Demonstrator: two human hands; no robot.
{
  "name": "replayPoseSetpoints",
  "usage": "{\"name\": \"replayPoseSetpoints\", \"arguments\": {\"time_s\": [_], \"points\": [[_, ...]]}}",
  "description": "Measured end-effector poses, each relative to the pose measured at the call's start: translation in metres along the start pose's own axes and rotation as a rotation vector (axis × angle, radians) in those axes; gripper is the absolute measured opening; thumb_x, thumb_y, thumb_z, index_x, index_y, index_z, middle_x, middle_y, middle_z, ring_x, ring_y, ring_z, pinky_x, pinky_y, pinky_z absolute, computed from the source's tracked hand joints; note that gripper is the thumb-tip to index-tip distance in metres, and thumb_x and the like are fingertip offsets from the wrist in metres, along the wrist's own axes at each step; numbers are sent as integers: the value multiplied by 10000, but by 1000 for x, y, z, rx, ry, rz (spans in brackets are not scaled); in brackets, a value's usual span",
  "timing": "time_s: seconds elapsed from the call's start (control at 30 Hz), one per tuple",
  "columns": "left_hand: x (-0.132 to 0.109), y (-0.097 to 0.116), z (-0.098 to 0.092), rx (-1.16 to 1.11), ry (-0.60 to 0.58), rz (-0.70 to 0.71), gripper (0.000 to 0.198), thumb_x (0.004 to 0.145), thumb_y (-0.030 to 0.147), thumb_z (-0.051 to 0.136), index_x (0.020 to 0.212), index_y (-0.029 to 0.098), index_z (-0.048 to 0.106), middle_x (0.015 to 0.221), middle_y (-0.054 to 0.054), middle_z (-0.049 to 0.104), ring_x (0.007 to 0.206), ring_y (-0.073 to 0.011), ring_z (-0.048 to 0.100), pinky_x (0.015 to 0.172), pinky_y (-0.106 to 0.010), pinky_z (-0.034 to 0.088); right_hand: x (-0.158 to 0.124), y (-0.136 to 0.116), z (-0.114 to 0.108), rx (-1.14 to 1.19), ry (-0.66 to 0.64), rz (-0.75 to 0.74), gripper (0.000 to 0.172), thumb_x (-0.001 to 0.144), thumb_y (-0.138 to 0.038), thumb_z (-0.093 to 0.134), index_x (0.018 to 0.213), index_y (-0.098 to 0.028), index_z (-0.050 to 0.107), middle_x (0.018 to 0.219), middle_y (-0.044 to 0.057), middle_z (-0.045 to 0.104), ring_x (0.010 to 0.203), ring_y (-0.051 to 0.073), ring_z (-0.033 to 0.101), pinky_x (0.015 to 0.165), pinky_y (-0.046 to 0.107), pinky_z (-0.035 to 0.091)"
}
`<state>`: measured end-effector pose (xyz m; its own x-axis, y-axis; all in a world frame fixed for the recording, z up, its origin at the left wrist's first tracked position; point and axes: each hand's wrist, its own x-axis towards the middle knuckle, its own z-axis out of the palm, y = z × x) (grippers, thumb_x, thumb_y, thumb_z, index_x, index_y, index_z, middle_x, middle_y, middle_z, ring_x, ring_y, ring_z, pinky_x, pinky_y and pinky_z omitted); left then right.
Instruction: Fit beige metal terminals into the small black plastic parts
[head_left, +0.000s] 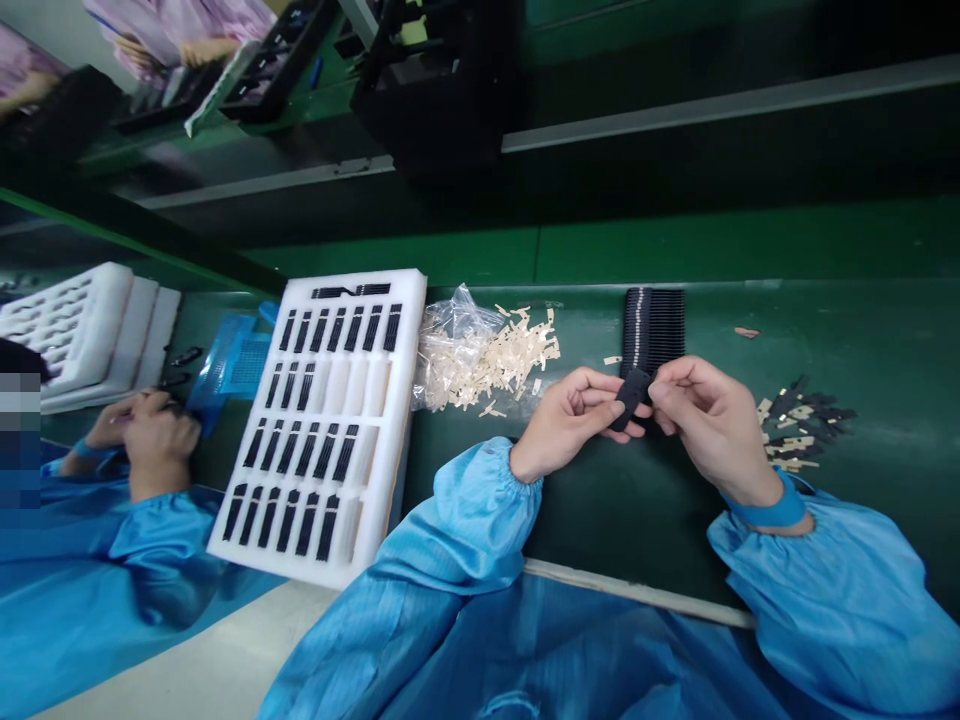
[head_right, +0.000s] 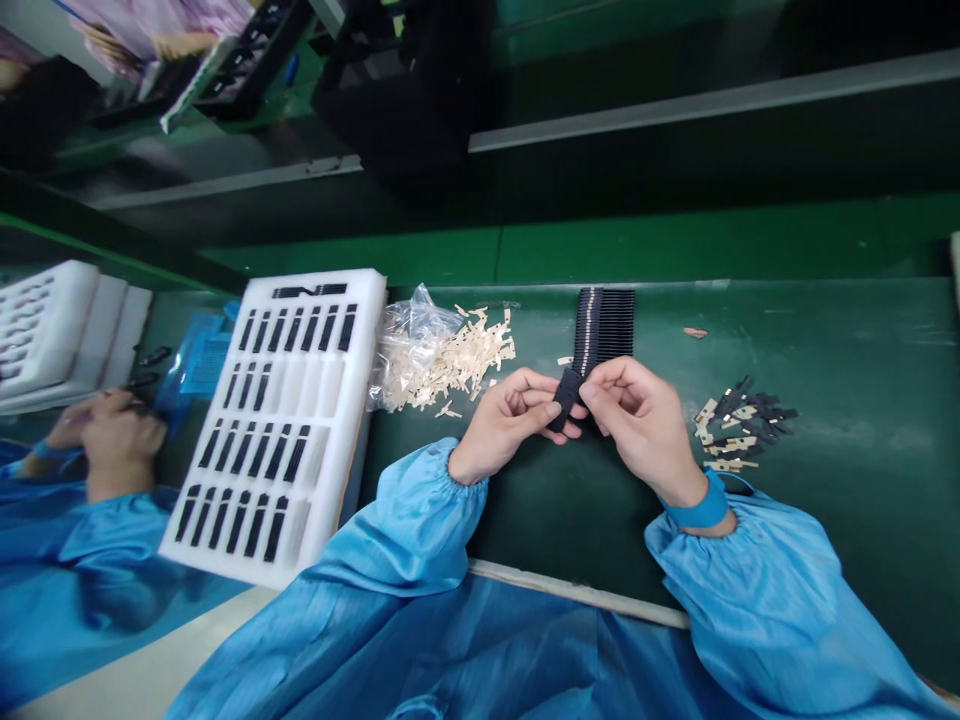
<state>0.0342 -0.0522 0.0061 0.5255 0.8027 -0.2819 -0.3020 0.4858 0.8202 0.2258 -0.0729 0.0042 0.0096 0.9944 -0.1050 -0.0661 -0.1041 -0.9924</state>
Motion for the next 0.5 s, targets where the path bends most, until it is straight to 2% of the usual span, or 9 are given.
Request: {"name": "replayPoseSetpoints", "arguments": {"time_s": [0.27, 0.5], "points": [[1, -2, 0, 14, 18, -5, 445, 826, 407, 830, 1084, 135, 591, 961, -107, 790, 794, -188, 775, 699, -264, 609, 1, -8, 6, -23, 46, 15, 191, 880, -333, 776, 837, -199, 648, 610, -38, 583, 488, 86, 514, 462, 188, 407], [-1, -3, -1, 4, 6, -38, 480, 828, 445, 822, 1114, 141, 584, 1000, -115, 791, 818, -209, 780, 705, -279, 611, -1, 3, 2, 39, 3, 64, 231, 907, -392, 769, 875, -206, 636, 626, -26, 607, 485, 88, 484, 455, 199, 373]]}}
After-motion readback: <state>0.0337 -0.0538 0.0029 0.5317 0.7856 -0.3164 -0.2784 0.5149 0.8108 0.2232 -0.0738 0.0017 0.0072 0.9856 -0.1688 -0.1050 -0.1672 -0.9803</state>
